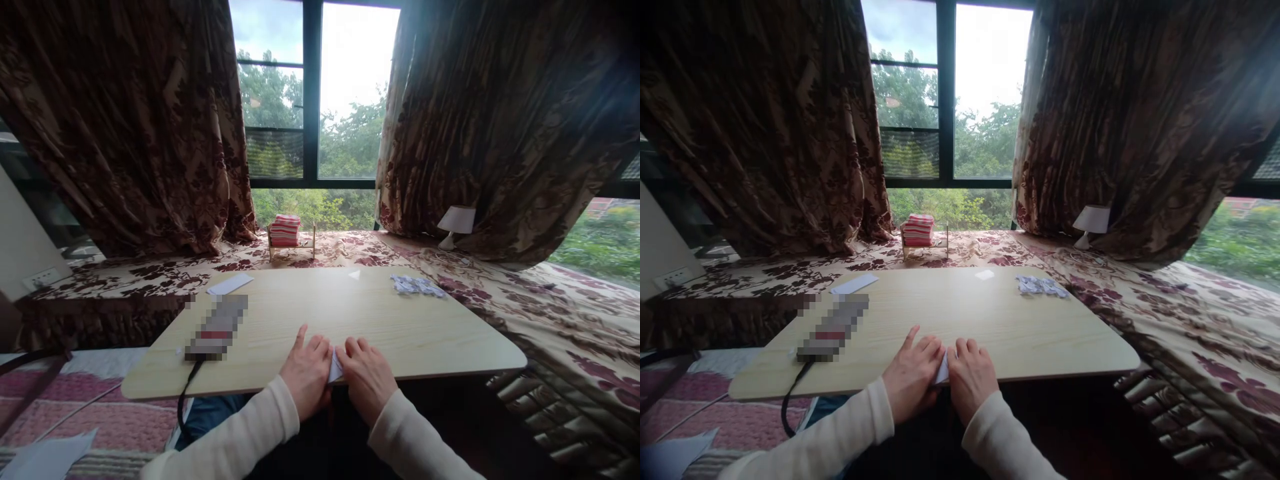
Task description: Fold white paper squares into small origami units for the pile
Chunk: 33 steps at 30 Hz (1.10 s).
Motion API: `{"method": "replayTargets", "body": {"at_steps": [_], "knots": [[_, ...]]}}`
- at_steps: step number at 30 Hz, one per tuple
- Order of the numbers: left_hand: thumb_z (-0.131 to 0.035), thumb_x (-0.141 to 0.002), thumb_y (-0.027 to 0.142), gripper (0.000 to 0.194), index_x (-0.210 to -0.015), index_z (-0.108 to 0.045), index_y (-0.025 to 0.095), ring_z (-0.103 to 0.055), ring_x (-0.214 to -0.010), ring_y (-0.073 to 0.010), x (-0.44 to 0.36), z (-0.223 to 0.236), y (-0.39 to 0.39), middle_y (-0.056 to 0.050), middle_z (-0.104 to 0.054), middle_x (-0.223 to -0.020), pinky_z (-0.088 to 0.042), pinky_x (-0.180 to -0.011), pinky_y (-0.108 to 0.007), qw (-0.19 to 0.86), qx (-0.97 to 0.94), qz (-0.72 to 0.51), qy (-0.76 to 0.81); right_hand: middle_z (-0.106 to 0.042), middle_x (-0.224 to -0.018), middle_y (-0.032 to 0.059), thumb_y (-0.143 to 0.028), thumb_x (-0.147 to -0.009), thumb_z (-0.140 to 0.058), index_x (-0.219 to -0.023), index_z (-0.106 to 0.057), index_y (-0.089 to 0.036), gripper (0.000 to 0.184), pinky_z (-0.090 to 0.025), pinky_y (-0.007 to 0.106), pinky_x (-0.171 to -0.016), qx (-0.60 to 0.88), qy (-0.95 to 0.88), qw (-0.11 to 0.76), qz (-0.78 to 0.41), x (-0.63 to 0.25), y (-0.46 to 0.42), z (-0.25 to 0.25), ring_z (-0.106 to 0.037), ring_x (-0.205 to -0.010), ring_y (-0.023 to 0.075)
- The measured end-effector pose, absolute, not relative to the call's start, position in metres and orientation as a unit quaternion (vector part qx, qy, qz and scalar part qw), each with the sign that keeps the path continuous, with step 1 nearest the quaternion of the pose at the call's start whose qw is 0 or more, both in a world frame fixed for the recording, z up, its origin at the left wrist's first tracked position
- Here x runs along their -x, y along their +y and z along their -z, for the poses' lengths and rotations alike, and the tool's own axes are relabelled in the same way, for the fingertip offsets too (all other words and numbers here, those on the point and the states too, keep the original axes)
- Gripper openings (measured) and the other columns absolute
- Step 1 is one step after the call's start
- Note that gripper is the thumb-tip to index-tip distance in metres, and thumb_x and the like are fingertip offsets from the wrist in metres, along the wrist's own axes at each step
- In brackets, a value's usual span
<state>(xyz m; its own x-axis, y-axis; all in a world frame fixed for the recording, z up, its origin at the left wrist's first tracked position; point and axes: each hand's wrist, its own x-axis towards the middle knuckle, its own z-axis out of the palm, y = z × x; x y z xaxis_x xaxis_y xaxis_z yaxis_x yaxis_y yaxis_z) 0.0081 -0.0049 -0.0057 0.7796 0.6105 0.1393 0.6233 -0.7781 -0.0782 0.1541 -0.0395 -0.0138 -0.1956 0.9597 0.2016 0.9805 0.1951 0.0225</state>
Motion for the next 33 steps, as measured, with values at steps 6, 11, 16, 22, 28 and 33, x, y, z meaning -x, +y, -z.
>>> {"method": "replayTargets", "body": {"at_steps": [6,11,16,22,28,33], "knots": [[-0.050,-0.076,0.030,0.051,-0.121,-0.049,0.007,-0.040,-0.119,-0.0299,-0.010,0.007,-0.004,-0.017,-0.054,-0.118,-0.003,-0.110,-0.054,0.050,0.939,0.054,-0.335,-0.058,-0.105,0.0121,-0.006,-0.084,-0.043,-0.115,-0.058,-0.018,0.037,-0.037,0.037,-0.076,0.641,-0.764,0.046,0.047,-0.167,-0.051,0.012,-0.049,-0.099,0.0279],[-0.053,-0.074,0.033,0.056,-0.123,-0.050,0.008,-0.038,-0.122,-0.0296,-0.009,0.003,-0.006,-0.017,-0.053,-0.121,-0.004,-0.111,-0.052,0.046,0.938,0.052,-0.339,-0.059,-0.105,0.0111,-0.004,-0.084,-0.044,-0.115,-0.060,-0.021,0.039,-0.040,0.038,-0.079,0.663,-0.747,0.046,0.016,-0.197,-0.059,0.002,-0.051,-0.101,0.0268],[-0.057,-0.071,0.037,0.060,-0.123,-0.052,0.007,-0.040,-0.123,-0.0327,-0.018,0.003,-0.020,-0.019,-0.055,-0.123,-0.013,-0.110,-0.054,0.051,0.914,0.060,-0.399,-0.062,-0.105,0.0052,-0.028,-0.091,-0.052,-0.107,-0.059,-0.017,0.021,-0.050,0.037,-0.078,0.683,-0.726,0.056,-0.060,-0.232,-0.030,-0.023,-0.060,-0.090,0.0172],[-0.058,-0.068,0.053,0.077,-0.127,-0.049,0.004,-0.045,-0.117,-0.0393,-0.032,0.011,-0.039,-0.024,-0.052,-0.126,-0.023,-0.104,-0.060,0.023,0.874,0.070,-0.479,-0.058,-0.115,0.0073,-0.032,-0.089,-0.054,-0.114,-0.055,-0.016,0.029,-0.050,0.041,-0.081,0.673,-0.732,0.071,-0.085,-0.201,-0.005,-0.010,-0.059,-0.097,0.0200],[-0.060,-0.066,0.059,0.074,-0.125,-0.053,0.016,-0.045,-0.121,-0.0320,0.003,0.001,-0.033,-0.014,-0.053,-0.131,-0.036,-0.102,-0.048,-0.113,0.848,0.149,-0.495,-0.057,-0.117,0.0076,-0.031,-0.089,-0.055,-0.115,-0.055,-0.016,0.030,-0.049,0.043,-0.083,0.673,-0.731,0.070,-0.091,-0.191,-0.006,0.003,-0.058,-0.100,0.0210],[-0.051,-0.078,0.045,0.045,-0.111,-0.062,0.016,-0.052,-0.115,-0.0274,0.033,-0.004,-0.010,-0.013,-0.057,-0.124,-0.038,-0.102,-0.043,-0.197,0.794,0.271,-0.507,-0.057,-0.117,0.0076,-0.031,-0.089,-0.054,-0.115,-0.054,-0.016,0.030,-0.050,0.042,-0.082,0.664,-0.736,0.053,-0.121,-0.199,0.002,-0.002,-0.059,-0.099,0.0208]]}}
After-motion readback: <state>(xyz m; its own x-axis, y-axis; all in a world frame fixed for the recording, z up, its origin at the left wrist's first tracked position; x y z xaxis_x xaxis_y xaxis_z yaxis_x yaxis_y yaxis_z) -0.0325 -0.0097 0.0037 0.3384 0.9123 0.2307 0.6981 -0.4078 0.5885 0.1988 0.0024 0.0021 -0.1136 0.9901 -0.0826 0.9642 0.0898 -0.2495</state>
